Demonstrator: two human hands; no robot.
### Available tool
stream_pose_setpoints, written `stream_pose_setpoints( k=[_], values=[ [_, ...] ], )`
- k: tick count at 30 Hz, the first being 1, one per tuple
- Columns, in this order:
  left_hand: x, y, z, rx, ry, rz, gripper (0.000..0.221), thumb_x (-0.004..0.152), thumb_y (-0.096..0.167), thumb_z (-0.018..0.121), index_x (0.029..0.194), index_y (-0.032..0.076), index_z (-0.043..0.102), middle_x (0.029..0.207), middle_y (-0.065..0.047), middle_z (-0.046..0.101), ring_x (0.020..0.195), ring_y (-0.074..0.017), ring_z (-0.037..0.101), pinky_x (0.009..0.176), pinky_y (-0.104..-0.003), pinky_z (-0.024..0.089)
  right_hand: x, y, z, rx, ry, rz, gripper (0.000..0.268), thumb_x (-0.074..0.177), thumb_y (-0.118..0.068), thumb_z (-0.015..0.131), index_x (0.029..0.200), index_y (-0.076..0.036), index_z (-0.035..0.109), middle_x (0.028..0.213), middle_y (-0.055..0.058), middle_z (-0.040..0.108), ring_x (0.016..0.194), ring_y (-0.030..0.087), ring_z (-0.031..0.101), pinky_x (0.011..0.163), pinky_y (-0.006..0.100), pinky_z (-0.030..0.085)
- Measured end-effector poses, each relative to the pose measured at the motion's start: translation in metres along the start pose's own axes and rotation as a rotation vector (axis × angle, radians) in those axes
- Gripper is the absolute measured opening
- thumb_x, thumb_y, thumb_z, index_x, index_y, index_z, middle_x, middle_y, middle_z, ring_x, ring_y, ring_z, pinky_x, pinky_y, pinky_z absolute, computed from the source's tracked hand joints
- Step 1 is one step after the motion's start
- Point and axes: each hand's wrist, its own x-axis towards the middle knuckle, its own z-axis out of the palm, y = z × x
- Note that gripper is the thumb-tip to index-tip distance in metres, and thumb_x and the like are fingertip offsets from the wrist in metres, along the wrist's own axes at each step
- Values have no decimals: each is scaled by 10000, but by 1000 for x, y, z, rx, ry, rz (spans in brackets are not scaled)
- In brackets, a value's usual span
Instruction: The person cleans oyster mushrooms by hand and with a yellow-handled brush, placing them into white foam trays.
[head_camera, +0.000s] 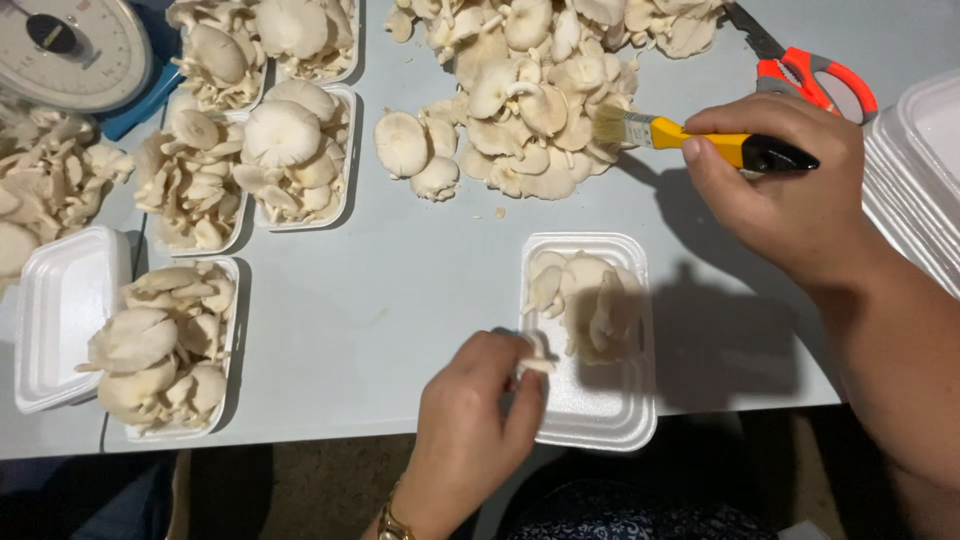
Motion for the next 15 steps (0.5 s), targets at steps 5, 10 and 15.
stream_pose_setpoints(
  k=[5,10,15],
  values=[
    [5,-3,2,-37,154,-9,292,994,216,503,1199,78,658,900,-35,693,666,-169,632,578,-319,511,0,0,0,7,0,25,34,1108,113,741,1135,126,724,1058,248,731,897,298,641,818,373,484],
    [3,-7,11,-73,202,28,288,1018,205,519,1207,60,680,1036,-58,758,784,-195,713,667,-305,567,-1,1,0,-7,-7,23,21,1106,96,741,1118,111,731,1037,227,734,882,287,642,812,370,481],
    [-4,-17,27,69,177,124,225,996,231,618,1080,26,656,866,-109,727,706,-301,673,704,-438,527,-1,1,0,-25,-13,54,22,1105,80,746,1120,94,739,1034,214,735,881,274,638,808,359,477]
  ],
)
